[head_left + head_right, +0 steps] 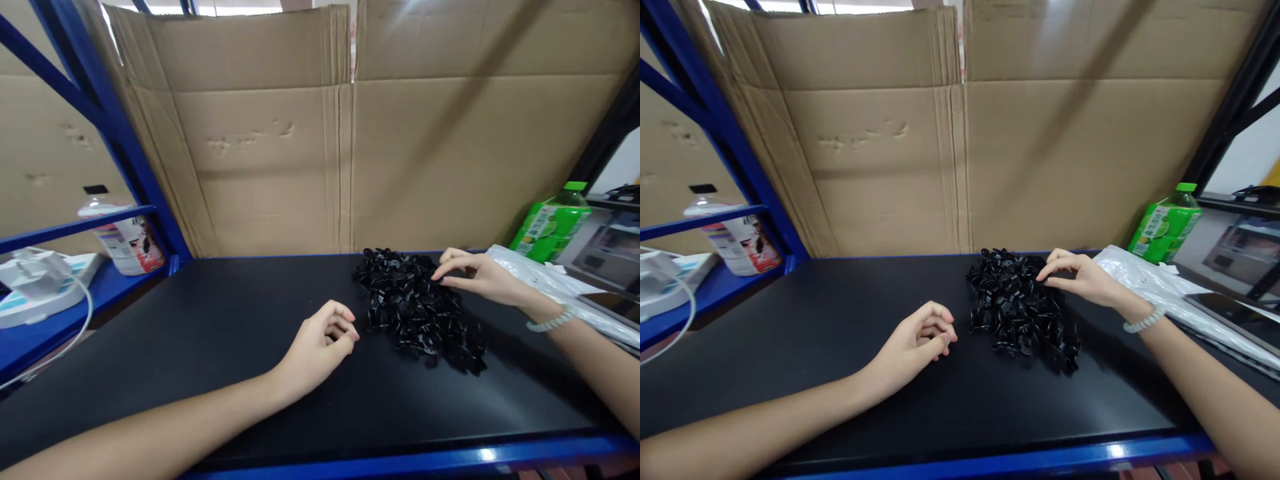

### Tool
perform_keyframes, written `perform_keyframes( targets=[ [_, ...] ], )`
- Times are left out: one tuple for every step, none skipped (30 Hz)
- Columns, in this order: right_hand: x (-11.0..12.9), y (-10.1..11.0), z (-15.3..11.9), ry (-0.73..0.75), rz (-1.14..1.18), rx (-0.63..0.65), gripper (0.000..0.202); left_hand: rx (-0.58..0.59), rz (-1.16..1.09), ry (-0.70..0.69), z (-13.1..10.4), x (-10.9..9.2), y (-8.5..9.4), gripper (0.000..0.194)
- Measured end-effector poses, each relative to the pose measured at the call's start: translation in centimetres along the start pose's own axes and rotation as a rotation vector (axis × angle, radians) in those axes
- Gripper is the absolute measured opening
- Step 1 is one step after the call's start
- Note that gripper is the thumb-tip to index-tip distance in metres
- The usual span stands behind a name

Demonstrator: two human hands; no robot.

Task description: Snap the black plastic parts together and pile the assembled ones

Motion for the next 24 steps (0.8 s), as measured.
perform_keyframes(
  targets=[
    [-0.1, -0.1, 0.1, -0.004, 0.009, -0.015, 0.024, 0.002, 0.009, -0.002, 0.0, 0.0, 0.0, 0.017],
    [-0.1, -0.2, 0.1, -0.009, 0.023, -0.031, 0.025, 0.003, 0.015, -0.003, 0.0, 0.0, 0.1, 0.017],
    [0.0, -0.3, 0.2, -0.017, 0.042, -0.048, 0.026, 0.002, 0.014, -0.004, 0.0, 0.0, 0.1, 0.017],
    [0.1, -0.3, 0.3, -0.035, 0.066, -0.071, 0.027, 0.002, 0.009, -0.003, 0.0, 0.0, 0.1, 0.017],
    [0.3, -0.4, 0.3, -0.062, 0.092, -0.101, 0.028, 0.001, 0.002, -0.001, -0.1, 0.0, 0.1, 0.016],
    [0.4, -0.4, 0.4, -0.092, 0.118, -0.137, 0.030, 0.001, -0.005, 0.003, -0.1, 0.0, 0.1, 0.016],
    [0.5, -0.4, 0.4, -0.124, 0.140, -0.173, 0.031, 0.004, -0.010, 0.006, -0.1, 0.0, 0.1, 0.016],
    [0.5, -0.4, 0.4, -0.152, 0.158, -0.207, 0.032, 0.008, -0.014, 0.008, -0.1, 0.0, 0.1, 0.016],
    [0.5, -0.4, 0.3, -0.173, 0.169, -0.236, 0.033, 0.010, -0.017, 0.009, -0.1, -0.1, 0.1, 0.016],
    [0.4, -0.4, 0.3, -0.185, 0.176, -0.261, 0.034, 0.009, -0.023, 0.008, -0.1, -0.1, 0.1, 0.016],
    [0.4, -0.4, 0.2, -0.190, 0.181, -0.284, 0.035, 0.006, -0.033, 0.006, 0.0, -0.1, 0.1, 0.016],
    [0.4, -0.2, 0.2, -0.194, 0.188, -0.310, 0.035, 0.001, -0.046, 0.003, 0.0, -0.1, 0.1, 0.015],
    [0.5, 0.0, 0.1, -0.196, 0.196, -0.337, 0.036, -0.006, -0.064, -0.001, 0.0, -0.1, 0.1, 0.015],
    [0.9, 0.2, 0.0, -0.193, 0.204, -0.358, 0.036, -0.014, -0.086, -0.003, 0.0, -0.2, 0.2, 0.014],
    [1.5, 0.3, 0.0, -0.182, 0.211, -0.363, 0.035, -0.024, -0.112, -0.008, 0.0, -0.2, 0.2, 0.014],
    [2.5, 0.4, -0.1, -0.159, 0.214, -0.348, 0.034, -0.034, -0.143, -0.013, 0.0, -0.3, 0.3, 0.013],
    [3.7, 0.3, -0.1, -0.126, 0.214, -0.309, 0.032, -0.040, -0.177, -0.017, 0.0, -0.4, 0.3, 0.013],
    [5.1, -0.1, -0.2, -0.076, 0.207, -0.243, 0.030, -0.045, -0.213, -0.017, 0.0, -0.5, 0.3, 0.013],
    [6.8, -0.7, -0.2, -0.020, 0.192, -0.157, 0.026, -0.043, -0.249, -0.017, -0.1, -0.7, 0.3, 0.013],
    [8.4, -1.5, -0.3, 0.040, 0.174, -0.066, 0.023, -0.031, -0.285, -0.016, -0.2, -0.8, 0.3, 0.015],
    [10.0, -2.5, -0.3, 0.071, 0.161, -0.002, 0.019, -0.012, -0.322, -0.014, -0.3, -0.9, 0.3, 0.018],
    [11.5, -3.5, -0.4, 0.083, 0.148, 0.041, 0.015, 0.009, -0.359, -0.014, -0.4, -1.0, 0.2, 0.023],
    [12.7, -4.6, -0.4, 0.120, 0.140, 0.100, 0.013, 0.026, -0.388, -0.014, -0.5, -1.0, 0.2, 0.027],
    [13.7, -5.7, -0.4, 0.150, 0.129, 0.162, 0.012, 0.039, -0.404, -0.017, -0.6, -1.1, 0.2, 0.030]
  ],
)
Point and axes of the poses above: each hand's wrist, its own z-axis towards the middle knuckle, its own y-axis out of the back of the hand, x = y × z, the point moved 1 cm from there along z, towards the middle knuckle, and after that the axes turned 1 degree about -z, right-handed, at the moved point
